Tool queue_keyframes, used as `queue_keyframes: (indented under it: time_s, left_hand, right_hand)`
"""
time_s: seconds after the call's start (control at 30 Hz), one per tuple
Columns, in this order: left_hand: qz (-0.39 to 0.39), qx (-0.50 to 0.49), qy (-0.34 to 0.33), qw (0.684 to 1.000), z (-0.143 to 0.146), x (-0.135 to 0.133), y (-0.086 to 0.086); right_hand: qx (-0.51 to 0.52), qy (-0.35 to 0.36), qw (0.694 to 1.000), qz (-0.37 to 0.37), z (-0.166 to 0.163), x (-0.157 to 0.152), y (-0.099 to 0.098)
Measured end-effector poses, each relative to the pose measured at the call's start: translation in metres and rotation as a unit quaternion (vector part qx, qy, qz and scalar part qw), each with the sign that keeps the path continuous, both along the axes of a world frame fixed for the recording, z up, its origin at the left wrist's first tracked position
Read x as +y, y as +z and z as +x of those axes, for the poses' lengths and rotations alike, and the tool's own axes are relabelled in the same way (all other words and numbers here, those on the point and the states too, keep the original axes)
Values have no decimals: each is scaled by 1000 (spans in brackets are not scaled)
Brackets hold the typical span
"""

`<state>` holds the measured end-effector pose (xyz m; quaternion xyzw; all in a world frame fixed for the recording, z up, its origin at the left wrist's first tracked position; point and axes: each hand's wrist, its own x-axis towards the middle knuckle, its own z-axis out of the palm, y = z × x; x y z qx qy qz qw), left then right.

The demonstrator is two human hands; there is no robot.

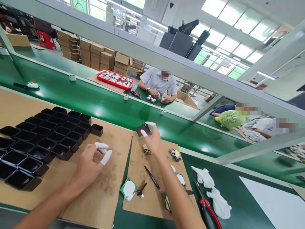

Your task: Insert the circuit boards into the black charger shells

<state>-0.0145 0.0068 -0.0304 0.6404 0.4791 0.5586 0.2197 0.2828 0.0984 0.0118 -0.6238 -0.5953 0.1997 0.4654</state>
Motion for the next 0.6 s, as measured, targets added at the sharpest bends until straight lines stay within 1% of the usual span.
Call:
queue_keyframes:
  time_s: [0.07,0.13,0.3,0.43,0.6]
  left_hand:
    - [12,0,-3,1000,3,0,-1]
    - [22,3,-4,1000,5,0,-2]
    - [31,2,-6,999,11,1,-4]
    - [32,-7,-7,999,14,1,-4]
    - [34,-23,3,999,16,1,-3]
  right_hand:
    - [-67,5,998,-9,12,37,-5]
    - [-127,10,992,-19,17,65,-10]
    - [-228,8,972,-61,22,114,-24]
    - [-253,9,963,-96,25,142,-29]
    - [-236,37,963,-121,22,167,-27]
